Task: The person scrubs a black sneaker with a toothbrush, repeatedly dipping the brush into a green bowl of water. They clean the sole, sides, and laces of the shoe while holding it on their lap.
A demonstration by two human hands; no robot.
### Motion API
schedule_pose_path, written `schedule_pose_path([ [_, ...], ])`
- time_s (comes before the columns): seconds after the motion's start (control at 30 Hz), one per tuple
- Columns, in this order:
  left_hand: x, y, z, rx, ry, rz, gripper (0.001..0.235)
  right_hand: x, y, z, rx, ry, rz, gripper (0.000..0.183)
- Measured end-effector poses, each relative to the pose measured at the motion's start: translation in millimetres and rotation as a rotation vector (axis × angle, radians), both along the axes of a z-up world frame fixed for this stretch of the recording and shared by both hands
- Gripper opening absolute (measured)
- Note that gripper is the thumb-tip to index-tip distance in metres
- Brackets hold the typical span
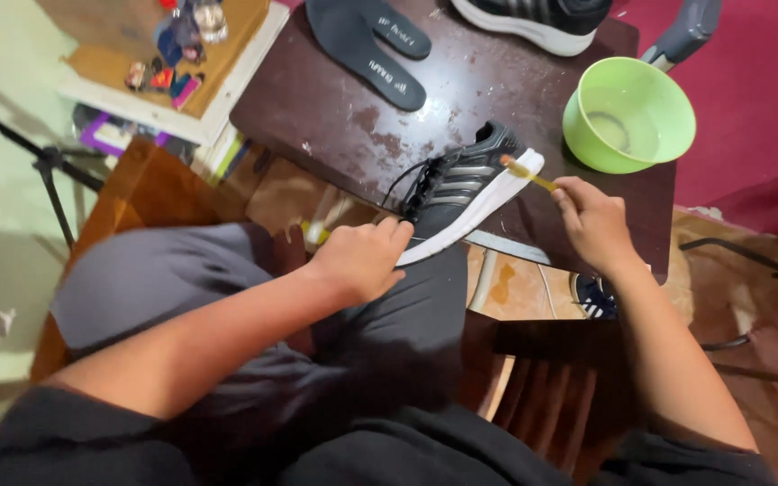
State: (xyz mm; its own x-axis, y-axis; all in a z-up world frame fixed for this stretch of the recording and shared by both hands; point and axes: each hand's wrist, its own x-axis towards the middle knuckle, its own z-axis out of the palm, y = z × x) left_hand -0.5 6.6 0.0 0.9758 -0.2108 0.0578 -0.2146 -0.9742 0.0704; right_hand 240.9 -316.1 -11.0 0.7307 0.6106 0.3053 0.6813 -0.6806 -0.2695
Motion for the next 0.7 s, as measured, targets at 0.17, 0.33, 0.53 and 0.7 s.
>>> schedule_pose_path([
  [0.17, 47, 61, 35, 0.086, 0.085, -0.111, 0.060, -4, 19, 19, -0.093, 0.000, -0.100, 0.020],
  [0.33, 92, 100, 60, 0.201, 0.164, -0.320, 0.057, -7, 23, 41, 0.039, 0.218, -0.321, 0.047],
  [0.53, 87, 117, 9, 0.007, -0.154, -0.221, 0.066, -1, 32, 75, -0.021, 0.222, -0.238, 0.023],
  [0.7, 56, 100, -1, -0.529, -0.303, -0.020, 0.082, 8, 32, 72, -0.056, -0.078, 0.128, 0.030],
])
